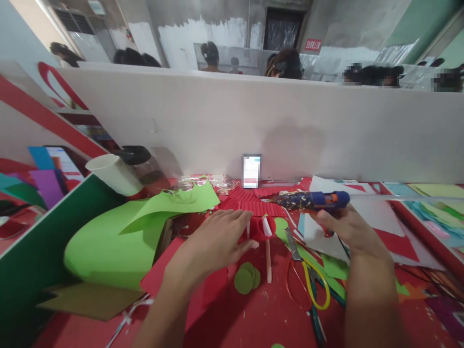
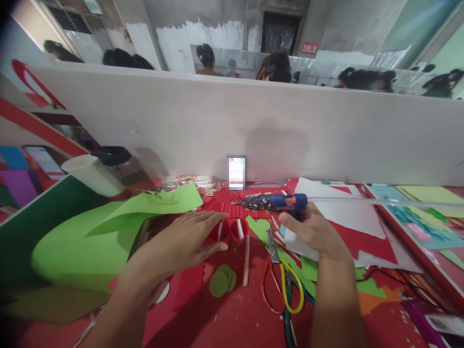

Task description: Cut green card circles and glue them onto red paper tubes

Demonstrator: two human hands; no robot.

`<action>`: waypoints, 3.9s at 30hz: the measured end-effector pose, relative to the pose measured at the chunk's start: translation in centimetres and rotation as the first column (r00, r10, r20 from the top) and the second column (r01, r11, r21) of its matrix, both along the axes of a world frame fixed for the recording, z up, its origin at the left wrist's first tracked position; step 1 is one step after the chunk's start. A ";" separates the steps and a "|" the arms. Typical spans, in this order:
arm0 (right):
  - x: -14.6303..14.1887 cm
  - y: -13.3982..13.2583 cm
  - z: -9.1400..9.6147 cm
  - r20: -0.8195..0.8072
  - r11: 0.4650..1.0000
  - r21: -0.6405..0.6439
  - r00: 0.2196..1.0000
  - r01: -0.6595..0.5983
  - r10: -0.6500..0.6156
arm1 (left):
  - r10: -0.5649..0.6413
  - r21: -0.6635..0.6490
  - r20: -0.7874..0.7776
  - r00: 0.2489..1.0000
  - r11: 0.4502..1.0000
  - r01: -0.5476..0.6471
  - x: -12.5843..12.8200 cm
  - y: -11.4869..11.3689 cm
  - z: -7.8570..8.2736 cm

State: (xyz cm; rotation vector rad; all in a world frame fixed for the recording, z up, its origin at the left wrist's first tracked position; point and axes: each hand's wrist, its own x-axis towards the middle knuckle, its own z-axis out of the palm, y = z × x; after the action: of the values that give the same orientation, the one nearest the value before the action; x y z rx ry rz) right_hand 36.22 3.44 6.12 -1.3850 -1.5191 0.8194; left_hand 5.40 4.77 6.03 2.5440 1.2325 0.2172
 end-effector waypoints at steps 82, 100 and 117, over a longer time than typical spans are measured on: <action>-7.4 3.6 -2.9 -0.335 0.907 -0.304 0.924 -0.291 0.184 | 0.242 0.139 0.040 0.969 0.959 -0.246 5.7 -0.5 -0.3; -7.5 3.5 -2.8 -0.280 0.923 -0.311 0.950 -0.228 0.141 | 0.256 0.122 0.111 0.960 0.955 -0.269 5.8 -0.2 -0.6; -7.5 3.6 -2.8 -0.264 0.924 -0.291 0.949 -0.246 0.170 | 0.256 0.101 0.137 0.957 0.958 -0.270 5.7 0.1 0.0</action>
State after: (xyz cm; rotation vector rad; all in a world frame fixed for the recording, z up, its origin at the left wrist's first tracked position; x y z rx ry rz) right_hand 28.75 7.07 3.34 -1.3090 -1.4061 1.3668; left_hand 11.06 4.84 6.00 2.4123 1.5491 0.5132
